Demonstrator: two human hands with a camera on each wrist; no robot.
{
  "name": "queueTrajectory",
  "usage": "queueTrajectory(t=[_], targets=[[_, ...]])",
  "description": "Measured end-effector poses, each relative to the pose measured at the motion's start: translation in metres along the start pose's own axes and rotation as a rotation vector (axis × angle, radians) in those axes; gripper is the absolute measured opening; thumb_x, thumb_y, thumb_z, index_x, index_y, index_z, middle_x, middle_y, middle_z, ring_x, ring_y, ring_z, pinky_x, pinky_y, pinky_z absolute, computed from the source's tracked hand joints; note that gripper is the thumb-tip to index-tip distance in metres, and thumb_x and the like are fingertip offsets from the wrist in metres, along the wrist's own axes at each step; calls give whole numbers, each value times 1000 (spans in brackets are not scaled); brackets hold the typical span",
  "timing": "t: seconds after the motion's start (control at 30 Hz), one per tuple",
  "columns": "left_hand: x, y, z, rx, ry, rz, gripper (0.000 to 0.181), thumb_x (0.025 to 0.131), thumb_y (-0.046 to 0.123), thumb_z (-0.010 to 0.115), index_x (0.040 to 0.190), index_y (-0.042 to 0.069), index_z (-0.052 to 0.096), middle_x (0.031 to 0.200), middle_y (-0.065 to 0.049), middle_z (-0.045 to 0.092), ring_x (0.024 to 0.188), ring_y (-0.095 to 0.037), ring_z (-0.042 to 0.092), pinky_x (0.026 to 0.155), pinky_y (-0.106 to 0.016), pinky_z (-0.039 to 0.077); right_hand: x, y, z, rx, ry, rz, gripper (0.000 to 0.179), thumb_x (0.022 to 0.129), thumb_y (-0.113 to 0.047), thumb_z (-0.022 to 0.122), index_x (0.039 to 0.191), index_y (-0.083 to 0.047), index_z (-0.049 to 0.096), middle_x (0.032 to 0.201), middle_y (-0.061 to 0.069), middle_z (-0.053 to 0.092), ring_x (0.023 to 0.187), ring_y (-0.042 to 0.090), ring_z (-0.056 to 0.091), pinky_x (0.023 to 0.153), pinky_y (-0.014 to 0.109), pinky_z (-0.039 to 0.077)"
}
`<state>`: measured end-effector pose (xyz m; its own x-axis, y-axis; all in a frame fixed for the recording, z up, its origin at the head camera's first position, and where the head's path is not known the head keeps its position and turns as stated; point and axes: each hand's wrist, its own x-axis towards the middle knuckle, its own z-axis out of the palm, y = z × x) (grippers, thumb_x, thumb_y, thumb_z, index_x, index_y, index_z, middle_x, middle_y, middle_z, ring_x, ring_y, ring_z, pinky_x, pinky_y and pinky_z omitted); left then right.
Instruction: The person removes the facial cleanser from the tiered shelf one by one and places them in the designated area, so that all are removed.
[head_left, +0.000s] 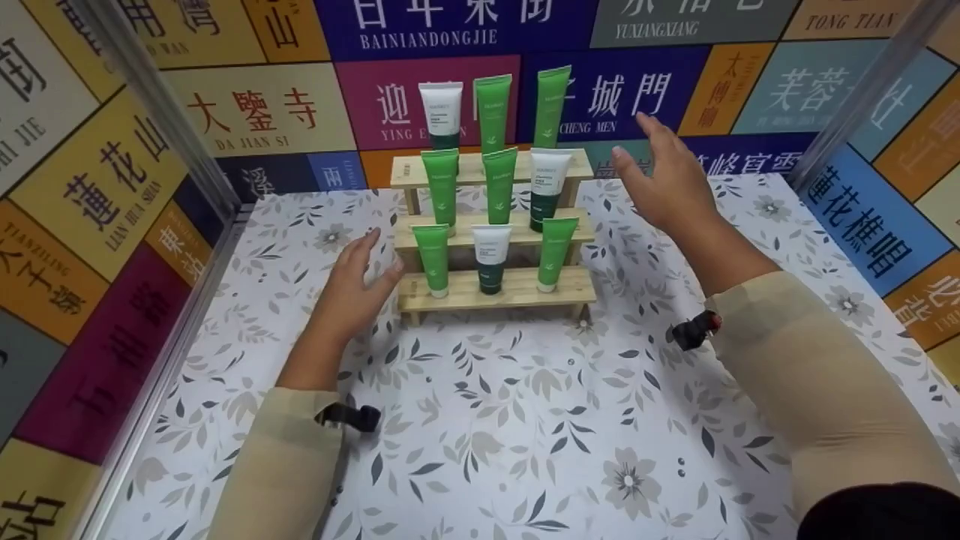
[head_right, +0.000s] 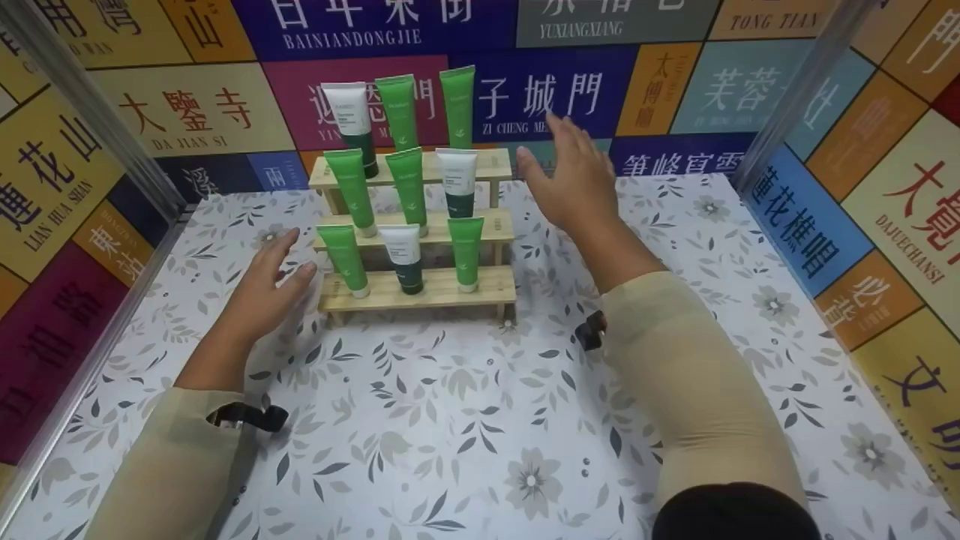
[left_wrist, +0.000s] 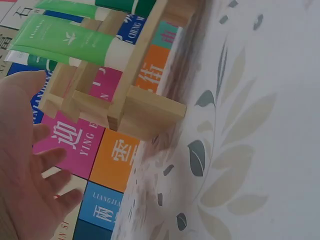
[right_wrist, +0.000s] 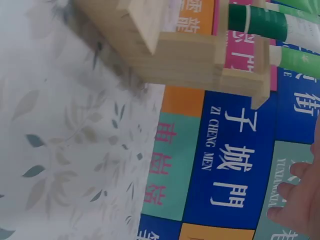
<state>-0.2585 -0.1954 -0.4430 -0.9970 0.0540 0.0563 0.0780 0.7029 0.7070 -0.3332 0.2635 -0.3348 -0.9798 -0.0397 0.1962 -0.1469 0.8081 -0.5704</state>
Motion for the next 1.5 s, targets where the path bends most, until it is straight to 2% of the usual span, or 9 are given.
queueTrajectory(t=[0.2, 0.33, 0.43, 0.53, 0.77, 1.0, 1.17, 1.4, 1.5], targets=[[-6, -7, 1, -180, -143, -47, 84, 104, 64, 55, 172, 29, 21, 178, -2, 27, 164, -32, 30, 129, -56, 36, 9, -19, 0, 230, -12, 7, 79, 101, -74, 47, 169, -46, 18, 180, -12, 19, 168, 20, 18, 136, 57, 18], [-7, -12, 5, -325, -206, -72, 80, 105, 49, 63, 172, 28, 24, 177, -2, 31, 162, -32, 34, 127, -55, 39, 15, -29, 1, 396, -35, -52, 76, 104, -59, 59, 169, -39, 25, 177, -7, 29, 164, 21, 29, 134, 52, 27], [-7, -15, 9, -393, -215, -71, 77, 104, 38, 68, 170, 24, 30, 175, -4, 36, 160, -32, 39, 126, -53, 41, 19, -35, 2, 515, -36, -111, 72, 105, -44, 64, 168, -31, 31, 172, 1, 39, 158, 24, 42, 129, 49, 37], [-6, -16, 13, -408, -216, -58, 75, 103, 30, 71, 168, 19, 35, 174, -5, 38, 158, -32, 42, 125, -50, 43, 24, -43, 3, 627, -19, -121, 67, 105, -33, 68, 165, -27, 38, 165, 5, 49, 150, 23, 50, 126, 43, 42], [-3, -16, 17, -400, -195, -76, 68, 101, 19, 71, 164, 15, 43, 169, -7, 45, 148, -32, 54, 116, -46, 52, 39, -62, 1, 869, -7, -45, 60, 103, -18, 72, 157, -25, 48, 154, 4, 57, 142, 24, 55, 119, 42, 46], [-1, -19, 19, -458, -206, -202, 62, 98, 15, 74, 157, 19, 54, 158, -6, 57, 139, -26, 61, 106, -38, 57, 52, -69, 9, 950, -103, 61, 59, 102, -17, 73, 156, -27, 50, 162, 1, 53, 148, 23, 50, 125, 45, 41], [0, -21, 22, -507, -219, -207, 66, 96, 11, 76, 158, 15, 53, 156, -12, 59, 138, -28, 62, 104, -37, 58, 60, -70, 17, 998, -130, 79, 50, 104, -16, 71, 151, -22, 56, 157, 3, 57, 138, 23, 58, 114, 40, 47], [0, -23, 22, -558, -240, -226, 68, 97, 10, 75, 160, 15, 50, 159, -10, 57, 140, -27, 62, 105, -35, 58, 67, -76, 21, 983, -149, 106, 38, 106, -17, 66, 144, -20, 60, 141, 1, 64, 127, 21, 62, 121, 50, 42], [0, -22, 21, -561, -242, -238, 69, 97, 11, 75, 160, 16, 50, 159, -9, 58, 139, -26, 63, 105, -36, 57, 69, -76, 24, 1005, -139, 90, 37, 106, -16, 66, 142, -20, 60, 135, 1, 64, 123, 20, 62, 116, 49, 45]])
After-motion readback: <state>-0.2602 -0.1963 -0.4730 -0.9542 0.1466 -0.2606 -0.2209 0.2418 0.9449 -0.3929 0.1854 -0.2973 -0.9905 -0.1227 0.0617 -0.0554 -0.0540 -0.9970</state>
